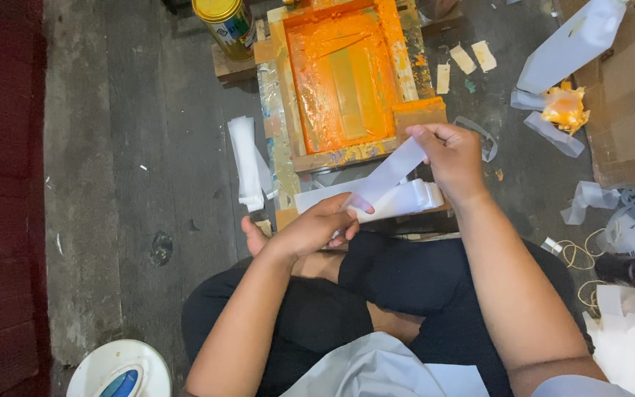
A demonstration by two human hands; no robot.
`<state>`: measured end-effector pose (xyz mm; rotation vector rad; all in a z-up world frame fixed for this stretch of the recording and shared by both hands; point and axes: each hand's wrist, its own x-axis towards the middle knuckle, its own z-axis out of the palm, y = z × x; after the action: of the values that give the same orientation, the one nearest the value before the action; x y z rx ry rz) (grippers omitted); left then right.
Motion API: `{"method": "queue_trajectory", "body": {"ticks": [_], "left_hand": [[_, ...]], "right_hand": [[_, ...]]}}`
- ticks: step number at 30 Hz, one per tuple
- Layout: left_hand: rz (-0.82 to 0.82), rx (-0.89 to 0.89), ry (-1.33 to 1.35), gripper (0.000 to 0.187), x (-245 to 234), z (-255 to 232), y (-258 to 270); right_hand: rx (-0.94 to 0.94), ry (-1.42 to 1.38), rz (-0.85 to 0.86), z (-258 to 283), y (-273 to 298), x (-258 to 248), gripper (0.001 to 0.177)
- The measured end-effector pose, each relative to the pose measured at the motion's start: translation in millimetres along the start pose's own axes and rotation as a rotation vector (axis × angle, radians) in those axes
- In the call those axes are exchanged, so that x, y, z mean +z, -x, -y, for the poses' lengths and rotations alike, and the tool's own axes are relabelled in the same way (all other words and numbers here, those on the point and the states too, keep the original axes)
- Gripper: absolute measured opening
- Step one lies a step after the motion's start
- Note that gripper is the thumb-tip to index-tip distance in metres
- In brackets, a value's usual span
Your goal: The person sits on the floor and folds white paper strips. They then use a squeegee to spread orange ink across a screen printing frame. The person places a folded paper strip onto the frame and presses the squeegee over it to transfer the ink.
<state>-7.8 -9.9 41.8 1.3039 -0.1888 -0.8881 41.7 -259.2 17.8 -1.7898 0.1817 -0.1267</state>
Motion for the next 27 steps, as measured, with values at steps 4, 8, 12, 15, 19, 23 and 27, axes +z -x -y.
{"method": "queue_trajectory", "body": {"ticks": [4, 8, 12, 15, 19, 23, 27], "left_hand": [[-0.008, 0.006, 0.027, 0.020, -3.7, 3.3, -1.4], [-0.031, 0.020, -0.009, 0.025, -12.8, 14.3, -7.2], [-0.068, 0.034, -0.036, 0.029, -15.9, 16.9, -5.4], [-0.085, 0.045, -0.052, 0.031, -19.7, 20.7, -3.0], [-0.093, 0.086, -0.040, 0.032, -27.3, 31.4, -2.3], [-0.089, 0.119, 0.036, 0.047, -36.5, 45.4, -0.3], [-0.076, 0.182, 0.161, 0.048, -46.2, 55.2, -0.2]], "right_hand": [[-0.005, 0.013, 0.005, 1.5, -3.1, -0.3, 0.014], [-0.027, 0.020, 0.002, 6.2, -2.8, 1.0, 0.015], [-0.158, 0.084, -0.039, -8.5, -8.6, 1.6, 0.015], [-0.330, 0.241, -0.096, -22.5, -9.5, -3.5, 0.016], [-0.637, 0.449, -0.155, -36.4, -13.3, -9.1, 0.022], [-0.566, 0.761, -0.005, -8.4, 4.3, 2.4, 0.034], [-0.500, 0.861, 0.172, 13.4, 19.3, 12.9, 0.059]]}}
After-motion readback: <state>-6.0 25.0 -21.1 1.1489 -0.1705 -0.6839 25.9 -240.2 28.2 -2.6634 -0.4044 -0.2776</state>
